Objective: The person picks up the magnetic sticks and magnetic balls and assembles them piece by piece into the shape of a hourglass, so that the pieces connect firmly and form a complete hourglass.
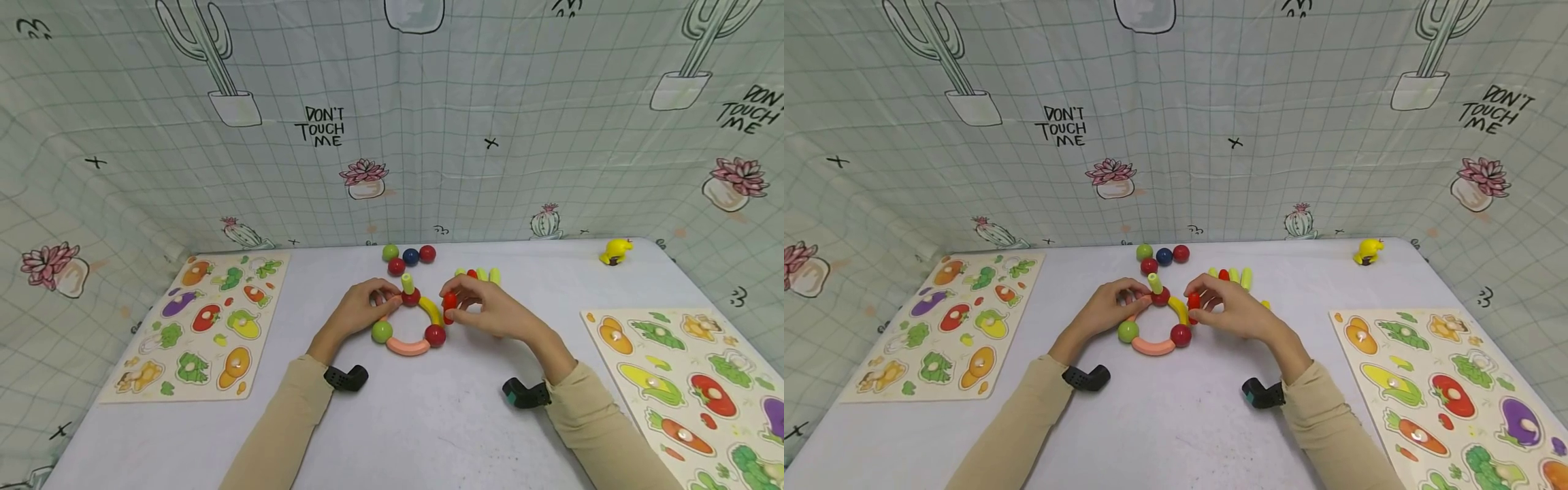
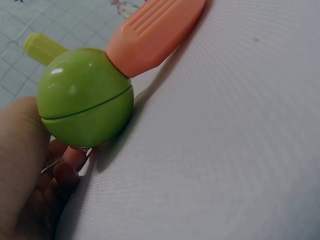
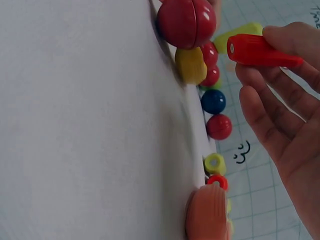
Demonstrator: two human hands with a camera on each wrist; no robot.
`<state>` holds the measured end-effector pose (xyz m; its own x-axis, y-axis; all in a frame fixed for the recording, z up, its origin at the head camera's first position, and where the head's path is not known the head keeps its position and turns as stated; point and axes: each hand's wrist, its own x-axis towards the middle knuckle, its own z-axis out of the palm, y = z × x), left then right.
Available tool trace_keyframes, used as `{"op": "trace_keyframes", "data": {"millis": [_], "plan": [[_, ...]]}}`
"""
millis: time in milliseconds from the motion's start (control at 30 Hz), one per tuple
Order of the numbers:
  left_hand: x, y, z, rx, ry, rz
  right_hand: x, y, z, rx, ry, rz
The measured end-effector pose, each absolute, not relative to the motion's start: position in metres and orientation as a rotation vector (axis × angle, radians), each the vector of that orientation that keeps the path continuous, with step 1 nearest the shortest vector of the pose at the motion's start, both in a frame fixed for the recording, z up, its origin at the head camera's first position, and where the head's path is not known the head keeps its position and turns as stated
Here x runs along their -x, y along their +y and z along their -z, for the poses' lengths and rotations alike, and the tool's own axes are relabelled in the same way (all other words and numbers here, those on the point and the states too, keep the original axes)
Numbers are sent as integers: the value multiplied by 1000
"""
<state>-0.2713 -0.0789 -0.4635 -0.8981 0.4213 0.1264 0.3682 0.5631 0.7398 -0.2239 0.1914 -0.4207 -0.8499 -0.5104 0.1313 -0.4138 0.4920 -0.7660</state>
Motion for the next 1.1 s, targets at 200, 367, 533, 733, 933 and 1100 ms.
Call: {"op": "trace_keyframes", "data": {"millis": [200,367,533,733,933,1100], "plan": [[270,-79,466,-681,2718,-1273,221,184,422,856,2604,1285],[270,-77,469,-686,2704,-1273,216,180,422,849,2627,1246],[272,-78,467,-687,2720,-1272,216,177,422,883,2643,1240],[274,-78,466,-674,2719,-1263,217,174,423,917,2615,1248],[273,-78,465,-666,2718,-1257,217,174,424,938,2571,1266],[272,-80,462,-690,2717,-1256,217,176,423,911,2582,1242]]}}
